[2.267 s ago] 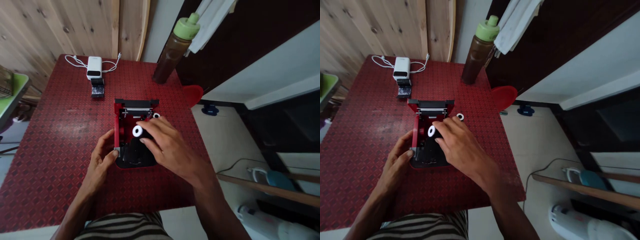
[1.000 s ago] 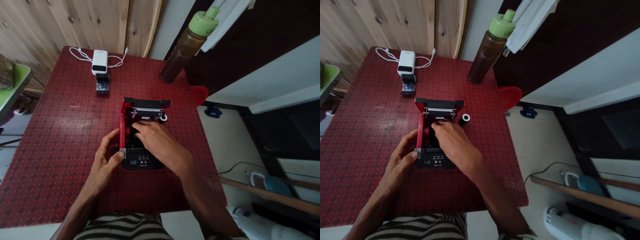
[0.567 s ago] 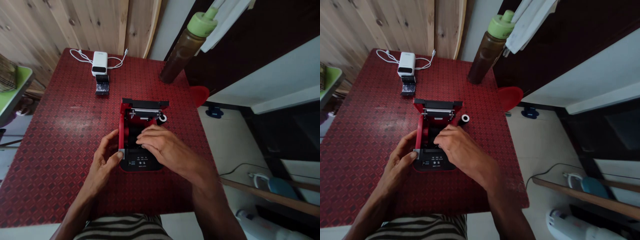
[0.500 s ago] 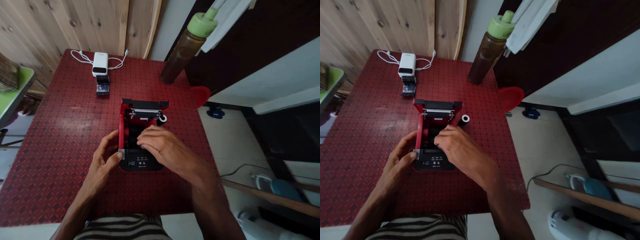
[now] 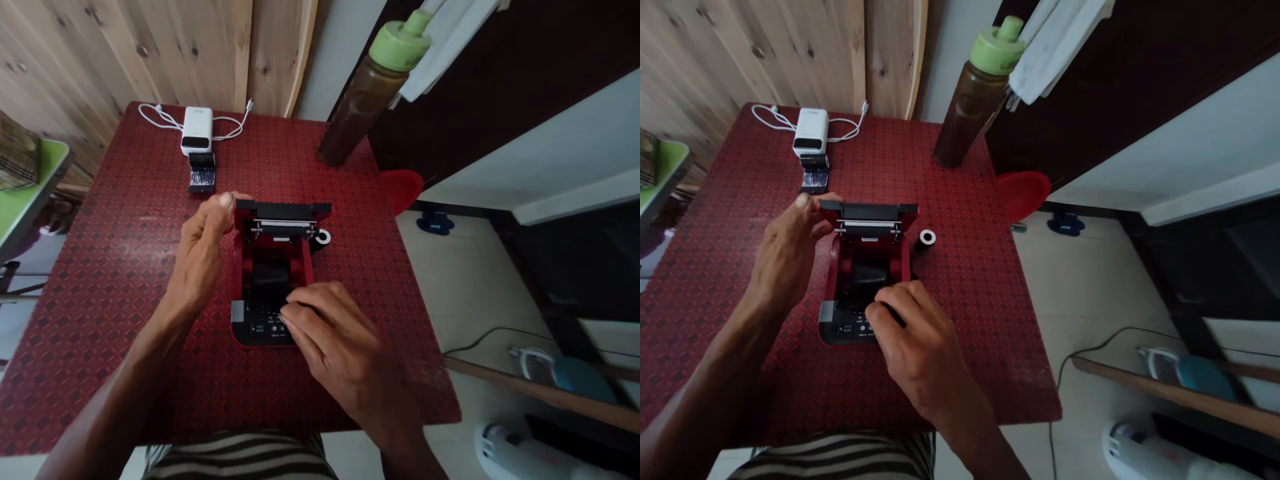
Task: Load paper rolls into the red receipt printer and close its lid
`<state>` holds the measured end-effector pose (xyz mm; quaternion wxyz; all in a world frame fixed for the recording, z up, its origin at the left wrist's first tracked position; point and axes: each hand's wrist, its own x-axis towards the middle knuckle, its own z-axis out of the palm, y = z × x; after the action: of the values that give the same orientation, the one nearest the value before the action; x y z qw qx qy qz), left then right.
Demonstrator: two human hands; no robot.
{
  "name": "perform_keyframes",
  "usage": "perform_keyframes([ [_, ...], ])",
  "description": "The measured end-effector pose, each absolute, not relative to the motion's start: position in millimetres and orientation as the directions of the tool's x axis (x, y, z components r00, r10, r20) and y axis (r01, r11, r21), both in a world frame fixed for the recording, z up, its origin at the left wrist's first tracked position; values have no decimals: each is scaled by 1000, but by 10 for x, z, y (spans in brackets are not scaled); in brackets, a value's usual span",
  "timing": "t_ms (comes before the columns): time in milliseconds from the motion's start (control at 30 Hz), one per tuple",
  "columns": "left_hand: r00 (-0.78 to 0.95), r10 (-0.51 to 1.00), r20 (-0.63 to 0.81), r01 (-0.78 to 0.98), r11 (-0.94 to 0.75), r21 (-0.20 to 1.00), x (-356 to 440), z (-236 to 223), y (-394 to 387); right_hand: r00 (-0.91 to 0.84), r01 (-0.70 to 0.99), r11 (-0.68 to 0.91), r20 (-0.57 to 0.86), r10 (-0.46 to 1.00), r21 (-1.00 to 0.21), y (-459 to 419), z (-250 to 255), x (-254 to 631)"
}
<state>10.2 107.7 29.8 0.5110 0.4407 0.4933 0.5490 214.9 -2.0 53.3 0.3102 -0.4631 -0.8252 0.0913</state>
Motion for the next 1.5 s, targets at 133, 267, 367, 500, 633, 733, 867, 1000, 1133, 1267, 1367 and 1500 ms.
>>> perform_keyframes([
  [133,-70,993,100,-98,-106,990,129,305,962,-325,819,508,514,794,-267,-154,452,2117],
  [267,-54,998,-32,-118,25,993,50,237,634,-314,851,480,526,790,-213,-162,426,2090],
  [367,-65,979,-195,-167,182,969,27,148,395,-306,837,479,498,812,-266,-139,419,2087],
  [500,20,947,-320,-219,317,923,53,96,241,-305,823,471,452,838,-318,-151,425,2092],
  [633,55,948,-314,-250,317,915,69,127,233,-303,824,464,438,847,-327,-171,438,2081],
  [733,42,950,-309,-237,310,921,63,139,237,-301,822,464,442,845,-329,-173,429,2068],
  [867,34,960,-279,-202,280,938,54,119,232,-299,822,465,445,844,-330,-169,395,2056],
  [1000,24,963,-268,-177,268,947,33,63,209,-275,809,462,460,844,-363,-173,362,2058],
  [1133,43,961,-274,-179,277,944,-24,11,104,-200,762,453,497,844,-463,-236,324,2110],
  [1267,68,946,-316,-192,323,927,-70,22,-2,-15,750,358,527,850,-556,-369,218,2198],
  [1367,51,940,-336,-183,340,922,-61,64,-1,93,766,263,505,858,-587,-476,83,2233],
  [1500,38,938,-346,-196,346,917,-19,116,40,185,724,167,421,888,-669,-596,-96,2208],
])
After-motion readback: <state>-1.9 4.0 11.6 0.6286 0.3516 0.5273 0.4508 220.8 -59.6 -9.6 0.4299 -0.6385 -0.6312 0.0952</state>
